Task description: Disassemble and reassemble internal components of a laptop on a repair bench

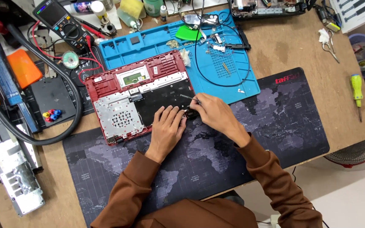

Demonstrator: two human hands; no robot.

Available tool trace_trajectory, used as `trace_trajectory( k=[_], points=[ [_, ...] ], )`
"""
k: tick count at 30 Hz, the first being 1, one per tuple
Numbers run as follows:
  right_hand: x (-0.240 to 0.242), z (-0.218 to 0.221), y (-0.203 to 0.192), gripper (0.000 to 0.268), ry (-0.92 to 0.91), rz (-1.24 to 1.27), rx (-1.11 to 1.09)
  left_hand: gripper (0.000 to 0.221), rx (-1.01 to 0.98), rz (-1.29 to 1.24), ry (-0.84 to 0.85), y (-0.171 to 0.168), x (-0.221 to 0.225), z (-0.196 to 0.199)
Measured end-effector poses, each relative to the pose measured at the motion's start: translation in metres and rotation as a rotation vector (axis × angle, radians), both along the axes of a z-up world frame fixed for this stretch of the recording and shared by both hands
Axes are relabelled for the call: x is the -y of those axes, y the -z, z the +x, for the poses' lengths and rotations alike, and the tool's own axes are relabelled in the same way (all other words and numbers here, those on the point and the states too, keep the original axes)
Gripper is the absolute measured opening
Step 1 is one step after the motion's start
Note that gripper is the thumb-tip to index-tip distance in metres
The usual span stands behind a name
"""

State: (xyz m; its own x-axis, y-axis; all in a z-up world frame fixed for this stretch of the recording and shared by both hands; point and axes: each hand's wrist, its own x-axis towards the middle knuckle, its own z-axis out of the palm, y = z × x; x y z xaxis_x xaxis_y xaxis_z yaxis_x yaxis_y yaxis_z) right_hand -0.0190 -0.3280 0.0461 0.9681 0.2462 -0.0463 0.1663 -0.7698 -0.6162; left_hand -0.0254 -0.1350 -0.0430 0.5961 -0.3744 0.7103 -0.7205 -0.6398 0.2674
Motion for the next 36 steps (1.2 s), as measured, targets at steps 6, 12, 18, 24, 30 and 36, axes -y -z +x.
trace_trajectory(
  k=[6,12,18,24,30,36],
  points=[
    [0.005,0.004,-0.032,0.026,0.078,0.133,-0.069,0.02,-0.011,0.011,0.0,-0.007,0.0,-0.004],
    [0.036,-0.001,-0.009,0.019,0.235,-0.075,0.101,0.03,-0.004,0.028,-0.007,-0.004,0.0,-0.005],
    [0.053,-0.002,0.027,0.021,0.331,-0.139,0.203,0.031,0.014,0.015,-0.012,0.001,0.002,-0.003],
    [0.055,-0.006,0.031,0.016,0.419,-0.221,0.346,0.028,0.021,0.062,-0.034,0.004,0.003,-0.004],
    [0.05,-0.01,0.049,0.013,0.451,-0.308,0.47,0.031,0.051,0.084,-0.049,0.006,0.004,-0.003],
    [0.051,-0.005,0.071,0.012,0.476,-0.353,0.54,0.034,0.022,0.102,-0.051,0.003,0.002,-0.007]
  ],
)
